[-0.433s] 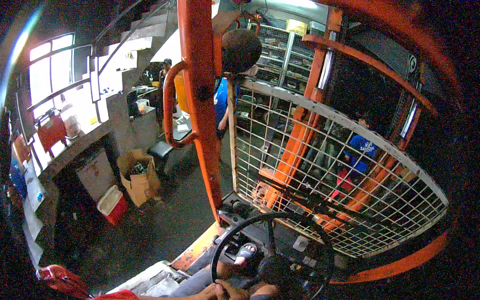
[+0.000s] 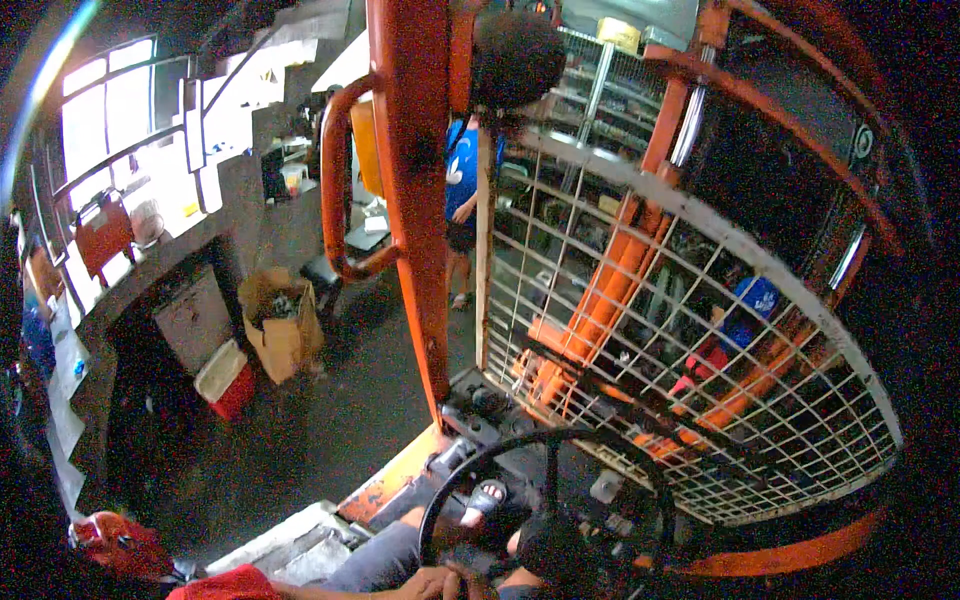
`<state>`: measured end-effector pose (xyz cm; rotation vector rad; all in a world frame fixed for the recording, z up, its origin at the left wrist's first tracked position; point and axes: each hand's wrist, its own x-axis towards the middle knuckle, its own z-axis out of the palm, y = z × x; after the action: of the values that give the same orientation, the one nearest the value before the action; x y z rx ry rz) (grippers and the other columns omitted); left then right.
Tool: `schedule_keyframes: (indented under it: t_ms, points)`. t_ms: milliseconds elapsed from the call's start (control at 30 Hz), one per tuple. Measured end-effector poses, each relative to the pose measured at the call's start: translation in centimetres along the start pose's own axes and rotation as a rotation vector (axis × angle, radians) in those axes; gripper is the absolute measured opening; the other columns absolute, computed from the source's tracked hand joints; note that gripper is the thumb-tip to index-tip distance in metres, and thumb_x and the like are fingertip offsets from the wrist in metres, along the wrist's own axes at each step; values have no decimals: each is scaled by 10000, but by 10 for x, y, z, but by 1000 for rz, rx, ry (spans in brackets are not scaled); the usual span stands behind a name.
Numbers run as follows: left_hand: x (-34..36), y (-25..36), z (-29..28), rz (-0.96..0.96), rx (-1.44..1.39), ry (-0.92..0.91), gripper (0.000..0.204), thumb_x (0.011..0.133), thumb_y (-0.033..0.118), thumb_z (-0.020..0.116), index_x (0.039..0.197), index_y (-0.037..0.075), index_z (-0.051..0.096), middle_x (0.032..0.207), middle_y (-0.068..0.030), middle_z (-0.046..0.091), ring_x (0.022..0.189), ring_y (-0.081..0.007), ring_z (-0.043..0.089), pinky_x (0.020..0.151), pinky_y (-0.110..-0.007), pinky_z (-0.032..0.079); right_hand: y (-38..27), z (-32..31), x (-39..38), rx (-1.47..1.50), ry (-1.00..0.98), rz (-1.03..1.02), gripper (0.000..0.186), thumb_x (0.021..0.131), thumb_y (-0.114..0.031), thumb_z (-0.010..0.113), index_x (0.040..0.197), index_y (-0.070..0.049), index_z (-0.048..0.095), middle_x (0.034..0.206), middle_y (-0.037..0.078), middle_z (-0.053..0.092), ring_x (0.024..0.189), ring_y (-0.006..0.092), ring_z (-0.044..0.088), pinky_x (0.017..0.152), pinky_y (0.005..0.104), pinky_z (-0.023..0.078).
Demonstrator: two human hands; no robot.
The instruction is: Operating a forklift in an auto repair environment.
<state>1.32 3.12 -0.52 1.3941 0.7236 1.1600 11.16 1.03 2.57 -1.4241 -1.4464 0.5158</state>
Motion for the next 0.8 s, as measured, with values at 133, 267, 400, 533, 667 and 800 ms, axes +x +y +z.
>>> schedule_keyframes:
  t_ms: [133, 267, 400, 533, 667, 800]
  points:
    - [-3, -5, 0, -138, -233, 72, 293, 893, 212, 491, 1096, 7, 543, 1042, -135, 573, 977, -268, 530, 850, -361, 419, -1, 3, -19, 8, 19, 177, 242, 908, -188, 508, 991, 2, 633, 963, 182, 650, 873, 317, 626, 792, 373, 484]
    - [-8, -17, -1, -264, -467, 104, 335, 985, 227, 414, 1210, -3, 506, 1159, -96, 556, 1093, -185, 501, 959, -317, 384, 0, 2, -40, 35, 21, -171, 303, 926, -228, 493, 1100, 0, 593, 1137, 193, 584, 1005, 304, 582, 884, 376, 452]
    - [-19, -37, -9, -309, -356, -119, 445, 962, 365, 443, 1165, -23, 530, 1058, -80, 613, 985, -154, 552, 867, -305, 436, 15, -12, -56, -99, 106, -217, 285, 918, -210, 493, 1070, 7, 598, 1101, 185, 596, 981, 293, 584, 877, 374, 451]
    - [-10, -13, -8, -236, -341, -204, 483, 949, 407, 454, 1132, -30, 548, 1012, -74, 614, 934, -140, 564, 825, -295, 450, 48, -39, -63, -240, 210, -270, 269, 910, -193, 493, 1040, 15, 604, 1065, 177, 608, 957, 281, 585, 871, 373, 451]
    - [-17, -21, -4, -179, -251, -179, 481, 952, 427, 432, 1059, -12, 597, 980, -85, 629, 926, -158, 574, 837, -303, 444, 80, -58, -73, -351, 279, -319, 253, 902, -175, 493, 1010, 22, 610, 1029, 168, 620, 933, 270, 587, 864, 371, 451]
    - [-22, -16, 1, -183, -189, -190, 464, 939, 418, 466, 1025, -20, 593, 908, -58, 611, 837, -136, 552, 765, -287, 442, 72, -67, -82, -472, 350, -358, 239, 894, -157, 493, 980, 29, 615, 994, 160, 631, 909, 259, 588, 858, 370, 451]
